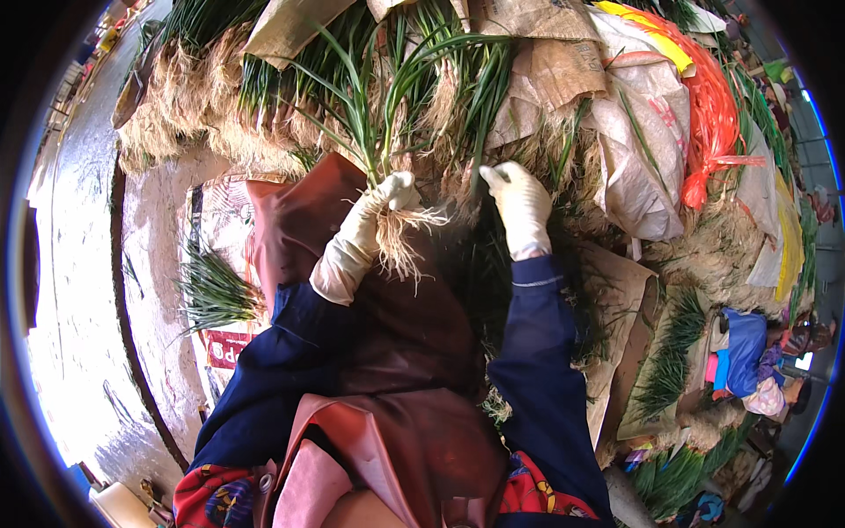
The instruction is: The person, wearing gloves and an apron, sorts and cleans bunches of scallions by hand. They pick up bunches, remove dried or yellowed outer leaves, and place the cleaned scallions onto separate piles or burlap mats on the ground.
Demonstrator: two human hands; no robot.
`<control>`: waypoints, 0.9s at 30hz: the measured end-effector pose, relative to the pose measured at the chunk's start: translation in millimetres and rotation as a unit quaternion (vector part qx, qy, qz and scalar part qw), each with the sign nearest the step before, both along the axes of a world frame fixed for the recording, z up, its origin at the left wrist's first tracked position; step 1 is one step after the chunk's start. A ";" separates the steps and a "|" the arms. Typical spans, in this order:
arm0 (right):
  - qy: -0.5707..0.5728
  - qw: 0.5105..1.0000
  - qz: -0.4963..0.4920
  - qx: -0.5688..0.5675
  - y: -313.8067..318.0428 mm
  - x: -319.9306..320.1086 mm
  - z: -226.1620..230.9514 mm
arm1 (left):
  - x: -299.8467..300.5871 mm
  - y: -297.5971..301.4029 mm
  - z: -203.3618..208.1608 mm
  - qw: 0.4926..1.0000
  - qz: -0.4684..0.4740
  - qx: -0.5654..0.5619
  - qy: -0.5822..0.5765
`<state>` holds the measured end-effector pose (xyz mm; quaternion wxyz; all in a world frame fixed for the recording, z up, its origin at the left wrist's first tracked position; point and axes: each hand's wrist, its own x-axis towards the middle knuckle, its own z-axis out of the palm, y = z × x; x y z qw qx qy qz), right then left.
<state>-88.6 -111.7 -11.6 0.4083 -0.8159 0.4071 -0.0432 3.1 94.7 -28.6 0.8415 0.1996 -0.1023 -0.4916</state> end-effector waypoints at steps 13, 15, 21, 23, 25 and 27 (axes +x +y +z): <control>0.089 0.994 0.038 0.042 -9.0 59.5 -32.8 | -8.2 -25.2 0.9 0.966 0.160 0.202 -0.002; 0.128 0.989 0.010 -0.067 -22.8 74.4 -66.0 | -10.7 -34.2 3.8 0.969 0.153 0.192 -0.001; -0.150 0.962 -0.026 0.228 2.6 41.5 -17.2 | -16.3 -31.9 9.6 0.969 0.158 0.191 -0.005; -0.191 0.946 0.049 0.259 17.6 28.1 -3.5 | -13.7 -31.0 -6.7 0.958 0.145 0.239 -0.060; -0.162 0.969 0.115 0.147 24.8 24.0 -7.2 | -16.6 -32.5 -6.4 0.964 0.072 0.251 -0.047; -0.089 0.978 0.175 -0.073 21.5 19.2 -16.0 | -19.2 -38.0 2.2 0.955 0.008 0.293 -0.035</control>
